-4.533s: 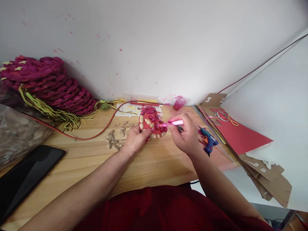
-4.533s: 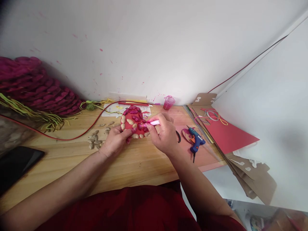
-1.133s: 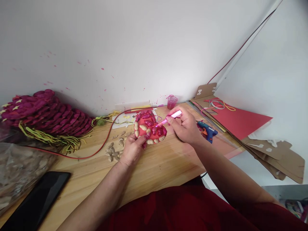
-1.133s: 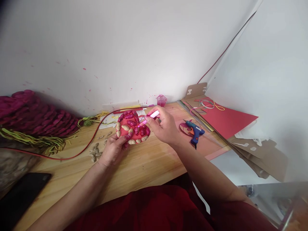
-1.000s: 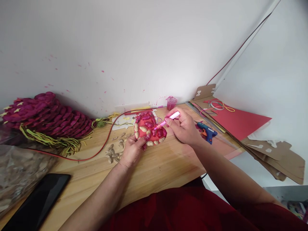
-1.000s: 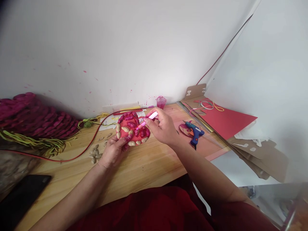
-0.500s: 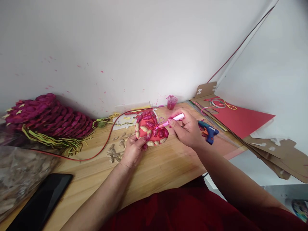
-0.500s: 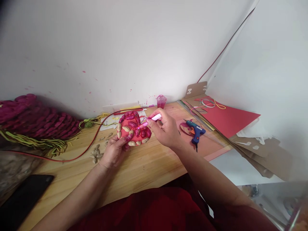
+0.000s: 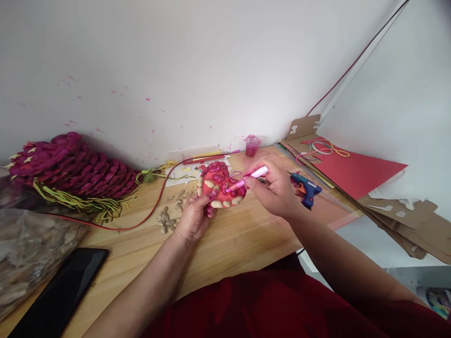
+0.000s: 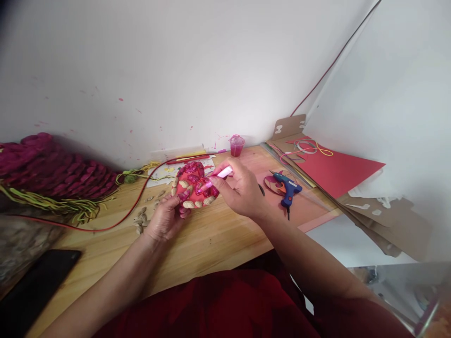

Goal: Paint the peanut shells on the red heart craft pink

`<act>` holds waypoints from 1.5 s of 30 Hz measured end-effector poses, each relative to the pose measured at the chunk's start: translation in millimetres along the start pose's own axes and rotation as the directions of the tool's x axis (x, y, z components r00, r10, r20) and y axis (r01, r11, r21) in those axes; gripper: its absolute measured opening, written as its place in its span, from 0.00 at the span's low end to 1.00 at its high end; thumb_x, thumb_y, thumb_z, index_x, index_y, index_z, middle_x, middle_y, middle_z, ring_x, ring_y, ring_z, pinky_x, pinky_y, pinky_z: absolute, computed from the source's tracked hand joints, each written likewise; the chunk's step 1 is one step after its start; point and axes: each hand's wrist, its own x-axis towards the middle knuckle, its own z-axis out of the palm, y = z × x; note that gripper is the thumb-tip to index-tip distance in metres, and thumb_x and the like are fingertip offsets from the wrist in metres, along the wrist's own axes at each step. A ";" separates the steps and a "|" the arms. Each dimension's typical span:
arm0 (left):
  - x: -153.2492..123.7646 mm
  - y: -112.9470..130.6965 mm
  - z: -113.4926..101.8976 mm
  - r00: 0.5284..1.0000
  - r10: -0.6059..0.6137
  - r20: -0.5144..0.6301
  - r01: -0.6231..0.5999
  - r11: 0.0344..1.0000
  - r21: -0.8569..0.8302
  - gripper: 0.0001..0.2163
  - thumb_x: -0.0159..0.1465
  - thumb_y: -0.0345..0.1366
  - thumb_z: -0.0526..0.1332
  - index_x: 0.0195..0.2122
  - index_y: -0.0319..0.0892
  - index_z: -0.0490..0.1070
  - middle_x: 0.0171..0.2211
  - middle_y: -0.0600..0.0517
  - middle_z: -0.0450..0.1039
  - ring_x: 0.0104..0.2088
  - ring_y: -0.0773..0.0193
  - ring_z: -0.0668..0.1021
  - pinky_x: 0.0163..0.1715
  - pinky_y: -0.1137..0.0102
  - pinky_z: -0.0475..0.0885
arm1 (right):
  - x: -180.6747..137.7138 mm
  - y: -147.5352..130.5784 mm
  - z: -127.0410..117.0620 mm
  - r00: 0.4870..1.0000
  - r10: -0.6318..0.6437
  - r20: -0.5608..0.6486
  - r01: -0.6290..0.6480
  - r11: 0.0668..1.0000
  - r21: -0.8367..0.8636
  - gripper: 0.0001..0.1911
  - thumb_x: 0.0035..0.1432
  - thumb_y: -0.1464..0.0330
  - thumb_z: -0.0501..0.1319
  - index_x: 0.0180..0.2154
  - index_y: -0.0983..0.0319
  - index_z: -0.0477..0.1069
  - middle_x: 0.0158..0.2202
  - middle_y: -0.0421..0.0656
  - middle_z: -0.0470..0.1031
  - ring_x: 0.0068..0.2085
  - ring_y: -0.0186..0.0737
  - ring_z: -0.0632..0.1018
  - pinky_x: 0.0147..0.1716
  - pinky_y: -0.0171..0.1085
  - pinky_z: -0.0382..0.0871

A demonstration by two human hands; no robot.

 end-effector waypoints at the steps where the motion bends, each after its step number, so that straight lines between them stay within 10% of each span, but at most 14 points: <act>1: -0.2 0.3 0.2 1.000 -0.002 -0.002 0.002 1.000 0.002 0.18 0.43 0.35 0.75 0.19 0.42 0.63 0.15 0.61 0.58 0.15 0.76 0.59 0.15 0.77 0.53 | 0.2 -0.8 0.4 1.000 -0.013 0.002 0.013 1.000 -0.016 0.03 0.65 0.66 0.63 0.38 0.57 0.70 0.32 0.39 0.74 0.31 0.37 0.74 0.32 0.38 0.67; 45: 2.8 6.8 1.2 0.983 -0.161 -0.088 0.153 0.984 -0.086 0.13 0.41 0.31 0.70 0.19 0.40 0.64 0.13 0.61 0.60 0.13 0.78 0.59 0.10 0.81 0.52 | 1.7 -1.6 4.3 0.995 -0.094 -0.030 0.091 0.992 -0.083 0.03 0.65 0.68 0.64 0.37 0.58 0.71 0.36 0.41 0.77 0.38 0.41 0.77 0.40 0.42 0.69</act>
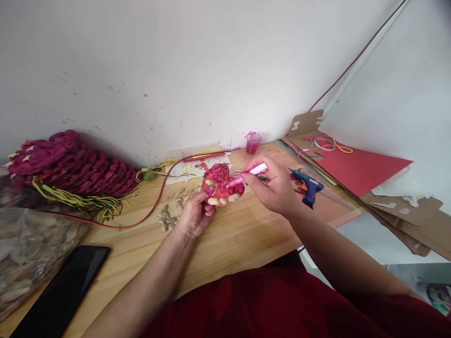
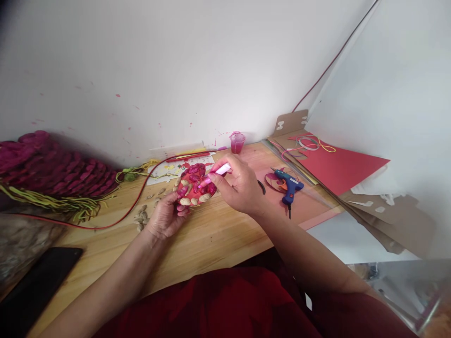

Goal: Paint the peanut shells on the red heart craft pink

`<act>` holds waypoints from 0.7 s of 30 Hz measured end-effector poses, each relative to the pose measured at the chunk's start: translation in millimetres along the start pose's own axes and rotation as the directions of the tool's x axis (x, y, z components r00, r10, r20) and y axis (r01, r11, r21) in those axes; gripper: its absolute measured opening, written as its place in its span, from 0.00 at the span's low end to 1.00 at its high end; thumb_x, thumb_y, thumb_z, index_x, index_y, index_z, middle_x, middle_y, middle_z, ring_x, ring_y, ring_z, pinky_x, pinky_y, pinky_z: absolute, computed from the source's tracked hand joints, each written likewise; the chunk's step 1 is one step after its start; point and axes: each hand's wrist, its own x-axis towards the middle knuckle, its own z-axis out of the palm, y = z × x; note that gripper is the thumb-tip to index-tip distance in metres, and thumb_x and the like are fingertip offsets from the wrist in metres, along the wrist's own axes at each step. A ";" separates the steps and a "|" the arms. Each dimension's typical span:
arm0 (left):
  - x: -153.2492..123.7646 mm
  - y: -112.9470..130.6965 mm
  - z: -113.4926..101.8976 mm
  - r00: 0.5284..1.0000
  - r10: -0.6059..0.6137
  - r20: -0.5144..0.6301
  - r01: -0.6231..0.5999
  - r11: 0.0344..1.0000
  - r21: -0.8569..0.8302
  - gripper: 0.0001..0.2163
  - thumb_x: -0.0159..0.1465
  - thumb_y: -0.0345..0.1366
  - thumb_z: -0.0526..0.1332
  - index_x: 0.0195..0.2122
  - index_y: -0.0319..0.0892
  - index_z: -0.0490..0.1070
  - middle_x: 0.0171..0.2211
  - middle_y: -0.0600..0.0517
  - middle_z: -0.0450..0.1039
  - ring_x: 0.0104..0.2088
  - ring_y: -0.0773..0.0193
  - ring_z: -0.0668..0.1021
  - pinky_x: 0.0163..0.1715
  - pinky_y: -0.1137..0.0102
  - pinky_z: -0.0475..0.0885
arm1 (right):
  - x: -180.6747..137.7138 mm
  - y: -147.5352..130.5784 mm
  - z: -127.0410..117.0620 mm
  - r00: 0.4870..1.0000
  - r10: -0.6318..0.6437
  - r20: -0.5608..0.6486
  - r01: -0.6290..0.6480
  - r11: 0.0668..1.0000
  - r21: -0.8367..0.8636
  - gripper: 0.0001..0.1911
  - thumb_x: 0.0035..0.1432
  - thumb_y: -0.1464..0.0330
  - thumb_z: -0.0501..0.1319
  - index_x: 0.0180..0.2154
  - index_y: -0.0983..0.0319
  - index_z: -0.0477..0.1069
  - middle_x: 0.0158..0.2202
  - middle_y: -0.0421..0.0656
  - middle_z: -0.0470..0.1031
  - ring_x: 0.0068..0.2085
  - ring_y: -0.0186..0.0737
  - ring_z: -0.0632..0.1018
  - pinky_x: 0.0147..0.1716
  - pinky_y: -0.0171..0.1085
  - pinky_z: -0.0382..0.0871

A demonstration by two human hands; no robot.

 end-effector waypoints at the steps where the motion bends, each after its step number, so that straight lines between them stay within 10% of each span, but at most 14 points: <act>1: -0.2 0.2 0.1 1.000 -0.008 -0.001 0.008 1.000 -0.001 0.12 0.41 0.30 0.70 0.19 0.40 0.65 0.13 0.61 0.60 0.13 0.78 0.58 0.10 0.81 0.52 | 0.0 -0.6 -0.1 1.000 -0.001 0.020 0.001 1.000 -0.002 0.03 0.65 0.68 0.64 0.38 0.58 0.71 0.35 0.41 0.77 0.38 0.41 0.77 0.40 0.42 0.69; 21: 4.3 -1.8 -4.4 1.000 -0.014 0.018 0.014 0.999 0.044 0.14 0.49 0.31 0.71 0.22 0.40 0.63 0.14 0.61 0.59 0.13 0.78 0.58 0.12 0.81 0.48 | 9.4 1.3 -6.3 0.994 -0.035 0.101 0.042 0.997 -0.068 0.04 0.65 0.68 0.64 0.36 0.57 0.69 0.34 0.41 0.75 0.38 0.41 0.75 0.40 0.41 0.68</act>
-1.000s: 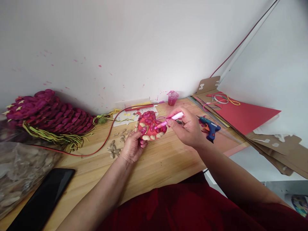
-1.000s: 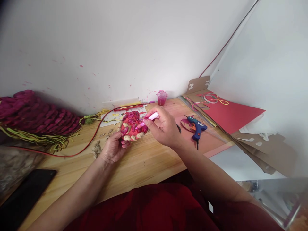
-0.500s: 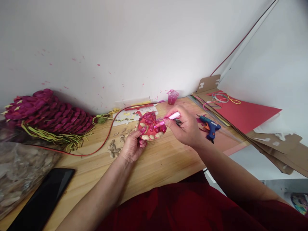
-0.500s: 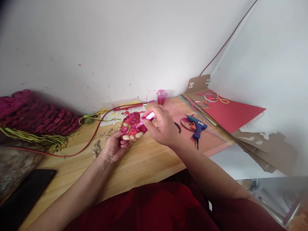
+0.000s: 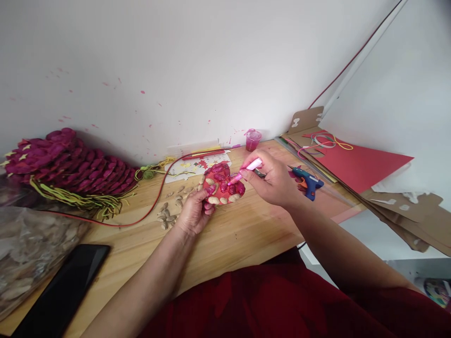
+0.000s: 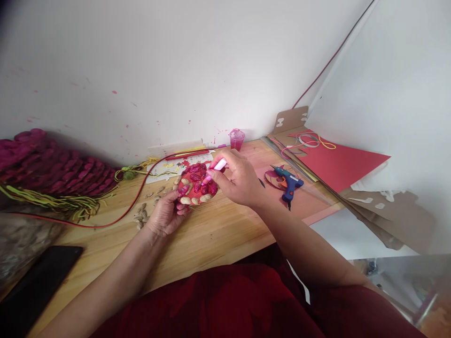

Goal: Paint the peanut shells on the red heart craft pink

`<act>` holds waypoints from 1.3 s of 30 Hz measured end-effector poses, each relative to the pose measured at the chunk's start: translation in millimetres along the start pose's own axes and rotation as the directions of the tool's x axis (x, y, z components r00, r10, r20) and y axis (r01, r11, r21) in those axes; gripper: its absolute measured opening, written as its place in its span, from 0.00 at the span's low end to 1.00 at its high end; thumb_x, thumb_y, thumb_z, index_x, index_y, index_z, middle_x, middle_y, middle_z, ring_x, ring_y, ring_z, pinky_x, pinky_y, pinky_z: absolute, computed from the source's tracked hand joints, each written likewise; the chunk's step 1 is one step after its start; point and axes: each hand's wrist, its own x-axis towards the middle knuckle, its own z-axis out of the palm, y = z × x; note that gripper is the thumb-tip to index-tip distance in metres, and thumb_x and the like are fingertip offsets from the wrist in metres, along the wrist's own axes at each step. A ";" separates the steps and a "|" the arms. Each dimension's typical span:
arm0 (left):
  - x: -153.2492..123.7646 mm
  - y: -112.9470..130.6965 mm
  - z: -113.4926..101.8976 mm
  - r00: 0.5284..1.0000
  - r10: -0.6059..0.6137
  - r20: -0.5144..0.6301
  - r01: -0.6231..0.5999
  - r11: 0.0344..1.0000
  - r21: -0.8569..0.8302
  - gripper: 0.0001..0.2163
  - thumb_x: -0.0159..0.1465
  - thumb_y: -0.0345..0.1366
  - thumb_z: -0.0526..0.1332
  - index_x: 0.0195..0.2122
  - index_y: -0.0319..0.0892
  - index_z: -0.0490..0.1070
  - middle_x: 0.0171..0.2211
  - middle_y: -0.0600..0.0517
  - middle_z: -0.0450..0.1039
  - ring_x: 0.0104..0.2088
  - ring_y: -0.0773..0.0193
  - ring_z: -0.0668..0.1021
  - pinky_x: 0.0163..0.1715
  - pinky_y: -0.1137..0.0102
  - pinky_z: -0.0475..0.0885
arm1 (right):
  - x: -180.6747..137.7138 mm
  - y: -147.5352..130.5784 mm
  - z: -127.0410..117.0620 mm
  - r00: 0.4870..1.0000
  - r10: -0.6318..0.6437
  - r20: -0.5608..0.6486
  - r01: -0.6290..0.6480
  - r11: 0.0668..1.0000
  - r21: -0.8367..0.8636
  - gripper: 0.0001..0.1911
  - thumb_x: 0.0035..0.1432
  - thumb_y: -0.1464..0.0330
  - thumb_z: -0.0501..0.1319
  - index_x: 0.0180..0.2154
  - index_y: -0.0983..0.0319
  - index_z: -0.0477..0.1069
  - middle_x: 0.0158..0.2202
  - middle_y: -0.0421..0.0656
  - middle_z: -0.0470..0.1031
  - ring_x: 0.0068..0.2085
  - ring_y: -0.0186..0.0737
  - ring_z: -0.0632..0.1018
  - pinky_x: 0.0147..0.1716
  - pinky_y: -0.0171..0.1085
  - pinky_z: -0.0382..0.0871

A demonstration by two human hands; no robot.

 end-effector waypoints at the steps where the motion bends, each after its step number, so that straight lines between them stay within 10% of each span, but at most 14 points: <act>1: 0.1 0.2 0.0 1.000 -0.005 0.000 0.005 1.000 -0.001 0.14 0.49 0.30 0.71 0.22 0.40 0.63 0.14 0.61 0.59 0.13 0.78 0.58 0.12 0.81 0.48 | 0.4 0.6 -0.9 1.000 0.011 -0.002 -0.011 1.000 0.011 0.04 0.65 0.68 0.64 0.36 0.57 0.69 0.34 0.40 0.75 0.37 0.40 0.75 0.39 0.41 0.68; 39: -0.1 2.5 -1.8 0.991 -0.121 0.051 0.123 0.992 -0.030 0.10 0.48 0.27 0.66 0.25 0.41 0.63 0.15 0.61 0.59 0.13 0.79 0.56 0.12 0.83 0.48 | 3.4 8.0 -6.3 0.999 -0.004 0.047 0.000 0.995 0.098 0.04 0.64 0.67 0.64 0.37 0.58 0.70 0.34 0.40 0.75 0.36 0.39 0.75 0.38 0.41 0.69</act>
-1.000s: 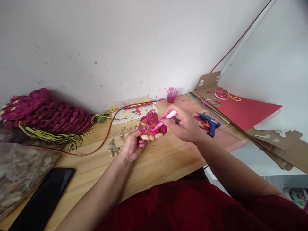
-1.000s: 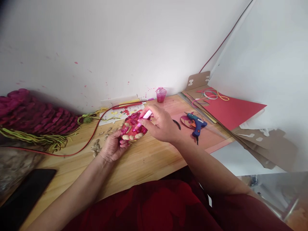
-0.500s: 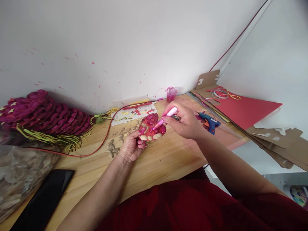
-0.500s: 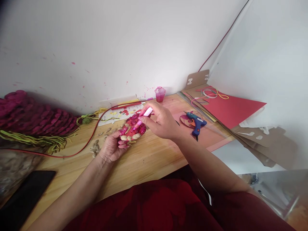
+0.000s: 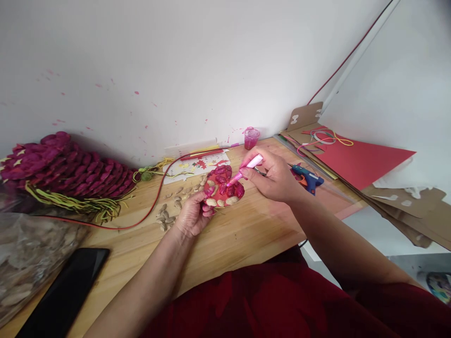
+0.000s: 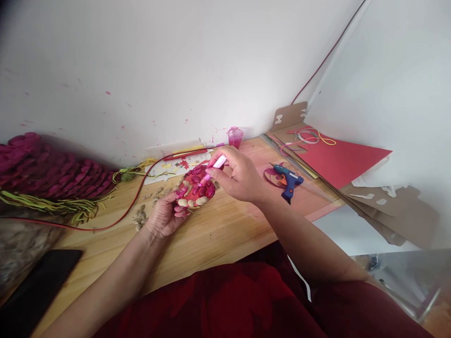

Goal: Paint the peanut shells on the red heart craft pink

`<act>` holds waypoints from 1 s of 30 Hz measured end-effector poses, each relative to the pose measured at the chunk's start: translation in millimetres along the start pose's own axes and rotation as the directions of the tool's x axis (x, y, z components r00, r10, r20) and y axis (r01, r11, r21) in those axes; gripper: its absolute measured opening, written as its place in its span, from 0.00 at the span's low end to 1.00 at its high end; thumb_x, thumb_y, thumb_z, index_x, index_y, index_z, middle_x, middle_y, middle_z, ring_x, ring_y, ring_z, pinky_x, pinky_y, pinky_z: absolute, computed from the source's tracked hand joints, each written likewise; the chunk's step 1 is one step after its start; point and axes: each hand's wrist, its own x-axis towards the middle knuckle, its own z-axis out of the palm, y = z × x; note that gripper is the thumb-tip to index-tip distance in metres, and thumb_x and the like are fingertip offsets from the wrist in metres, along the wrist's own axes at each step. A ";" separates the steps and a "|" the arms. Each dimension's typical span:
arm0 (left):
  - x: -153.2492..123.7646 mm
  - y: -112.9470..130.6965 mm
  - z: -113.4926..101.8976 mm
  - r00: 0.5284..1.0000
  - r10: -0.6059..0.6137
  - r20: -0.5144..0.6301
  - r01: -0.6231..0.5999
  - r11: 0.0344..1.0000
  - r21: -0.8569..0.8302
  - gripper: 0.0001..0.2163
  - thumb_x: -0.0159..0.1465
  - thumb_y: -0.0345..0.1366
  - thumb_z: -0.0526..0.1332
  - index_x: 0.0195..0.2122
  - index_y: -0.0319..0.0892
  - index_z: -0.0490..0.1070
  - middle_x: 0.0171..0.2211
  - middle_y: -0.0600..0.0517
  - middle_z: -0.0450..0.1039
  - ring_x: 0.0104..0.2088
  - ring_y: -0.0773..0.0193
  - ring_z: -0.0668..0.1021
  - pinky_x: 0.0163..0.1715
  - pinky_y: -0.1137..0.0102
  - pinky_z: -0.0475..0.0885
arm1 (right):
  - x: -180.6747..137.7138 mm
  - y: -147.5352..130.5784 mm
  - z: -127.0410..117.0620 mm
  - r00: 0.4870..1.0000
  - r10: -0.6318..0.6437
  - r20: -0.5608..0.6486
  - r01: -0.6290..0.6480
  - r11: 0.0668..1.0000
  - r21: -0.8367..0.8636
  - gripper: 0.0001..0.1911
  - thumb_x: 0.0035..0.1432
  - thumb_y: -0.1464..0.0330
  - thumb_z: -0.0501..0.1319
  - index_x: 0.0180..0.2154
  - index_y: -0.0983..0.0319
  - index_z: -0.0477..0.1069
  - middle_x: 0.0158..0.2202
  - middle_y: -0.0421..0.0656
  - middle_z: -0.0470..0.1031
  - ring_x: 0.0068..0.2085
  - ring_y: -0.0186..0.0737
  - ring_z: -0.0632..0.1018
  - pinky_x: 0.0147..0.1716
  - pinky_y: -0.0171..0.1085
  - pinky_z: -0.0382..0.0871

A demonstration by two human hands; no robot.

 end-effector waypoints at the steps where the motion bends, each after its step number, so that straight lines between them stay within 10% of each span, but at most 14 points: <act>1: -0.1 -0.1 0.2 1.000 0.003 0.001 -0.003 1.000 0.009 0.11 0.48 0.27 0.67 0.25 0.41 0.63 0.15 0.61 0.59 0.13 0.79 0.57 0.12 0.83 0.48 | -0.5 -0.9 0.4 1.000 -0.001 0.015 0.000 1.000 0.009 0.04 0.64 0.67 0.64 0.37 0.57 0.70 0.34 0.40 0.75 0.37 0.40 0.75 0.39 0.41 0.69; 30: -2.6 -1.6 0.7 0.998 0.046 0.036 -0.049 0.996 0.079 0.15 0.42 0.31 0.72 0.21 0.41 0.63 0.13 0.61 0.59 0.14 0.79 0.56 0.12 0.82 0.49 | -2.3 7.0 -2.1 0.998 0.062 -0.015 -0.060 0.994 0.090 0.04 0.65 0.67 0.65 0.37 0.59 0.70 0.31 0.38 0.74 0.30 0.35 0.72 0.30 0.37 0.63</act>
